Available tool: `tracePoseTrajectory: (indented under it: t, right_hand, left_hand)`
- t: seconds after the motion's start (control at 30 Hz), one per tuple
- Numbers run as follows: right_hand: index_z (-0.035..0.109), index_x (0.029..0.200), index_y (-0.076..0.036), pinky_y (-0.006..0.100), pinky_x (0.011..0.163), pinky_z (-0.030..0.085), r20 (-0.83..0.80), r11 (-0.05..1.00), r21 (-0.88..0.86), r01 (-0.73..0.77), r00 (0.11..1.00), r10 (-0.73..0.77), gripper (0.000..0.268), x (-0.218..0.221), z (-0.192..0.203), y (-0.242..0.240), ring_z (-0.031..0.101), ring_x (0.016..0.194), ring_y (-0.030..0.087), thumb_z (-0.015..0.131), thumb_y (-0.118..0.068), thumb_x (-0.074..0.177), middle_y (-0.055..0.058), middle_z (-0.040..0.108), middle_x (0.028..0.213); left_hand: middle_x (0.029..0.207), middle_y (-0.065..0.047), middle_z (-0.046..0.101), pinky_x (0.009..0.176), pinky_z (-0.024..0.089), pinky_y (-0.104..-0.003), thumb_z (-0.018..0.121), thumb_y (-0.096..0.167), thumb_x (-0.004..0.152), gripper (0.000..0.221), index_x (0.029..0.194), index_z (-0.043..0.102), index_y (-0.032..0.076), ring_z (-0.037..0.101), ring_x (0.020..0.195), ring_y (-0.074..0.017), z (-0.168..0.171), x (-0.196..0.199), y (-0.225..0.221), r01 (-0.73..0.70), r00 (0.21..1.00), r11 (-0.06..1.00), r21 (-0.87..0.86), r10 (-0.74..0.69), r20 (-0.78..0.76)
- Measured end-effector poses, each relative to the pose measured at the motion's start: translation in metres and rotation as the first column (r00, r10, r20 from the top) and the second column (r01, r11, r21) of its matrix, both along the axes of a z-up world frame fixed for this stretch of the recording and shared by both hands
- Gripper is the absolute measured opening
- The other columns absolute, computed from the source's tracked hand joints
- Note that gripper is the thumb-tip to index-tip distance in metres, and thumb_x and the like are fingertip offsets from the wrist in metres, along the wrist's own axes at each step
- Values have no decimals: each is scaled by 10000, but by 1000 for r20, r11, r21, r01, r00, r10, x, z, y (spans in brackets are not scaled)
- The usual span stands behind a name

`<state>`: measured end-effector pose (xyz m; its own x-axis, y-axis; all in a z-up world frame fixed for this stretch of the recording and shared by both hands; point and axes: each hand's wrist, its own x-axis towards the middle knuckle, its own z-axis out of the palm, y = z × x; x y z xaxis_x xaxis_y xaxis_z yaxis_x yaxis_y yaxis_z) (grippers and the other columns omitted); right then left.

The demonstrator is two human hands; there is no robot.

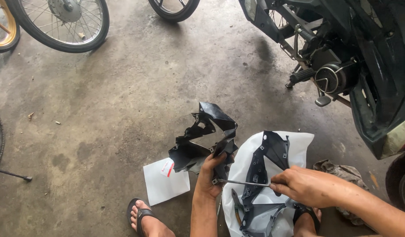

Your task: Repairing and fitting plastic motorcycle fairing pieces using a screwdriver.

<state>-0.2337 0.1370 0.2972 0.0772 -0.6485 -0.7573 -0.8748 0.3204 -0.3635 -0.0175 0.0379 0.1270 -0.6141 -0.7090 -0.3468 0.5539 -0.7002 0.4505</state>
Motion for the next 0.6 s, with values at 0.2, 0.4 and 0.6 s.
tracePoseTrajectory:
  t: [0.2,0.4,0.6]
  right_hand:
    - [712,1211,-164,432,790,576,-88,992,-29,-122,989,119,447,4,7,3,720,869,351,467,-462,985,148,743,871]
    - [737,1140,-116,429,715,582,102,994,-95,-62,992,72,413,-12,-13,10,734,760,333,517,-430,988,133,753,795]
    - [739,1128,-111,434,714,568,-21,991,-65,-116,993,115,419,-5,-2,8,711,768,335,504,-431,993,147,734,796]
  left_hand:
    - [976,-85,748,729,480,-255,733,263,809,431,1161,705,18,663,878,-142,12,0,3,101,975,993,-59,-87,204]
    - [992,-101,752,756,478,-263,719,250,806,467,1199,707,-1,671,906,-153,10,-3,7,140,962,989,-52,-123,246]
    - [993,-127,751,762,492,-281,711,232,800,451,1186,689,1,673,907,-177,16,-4,11,123,960,992,-11,-116,257]
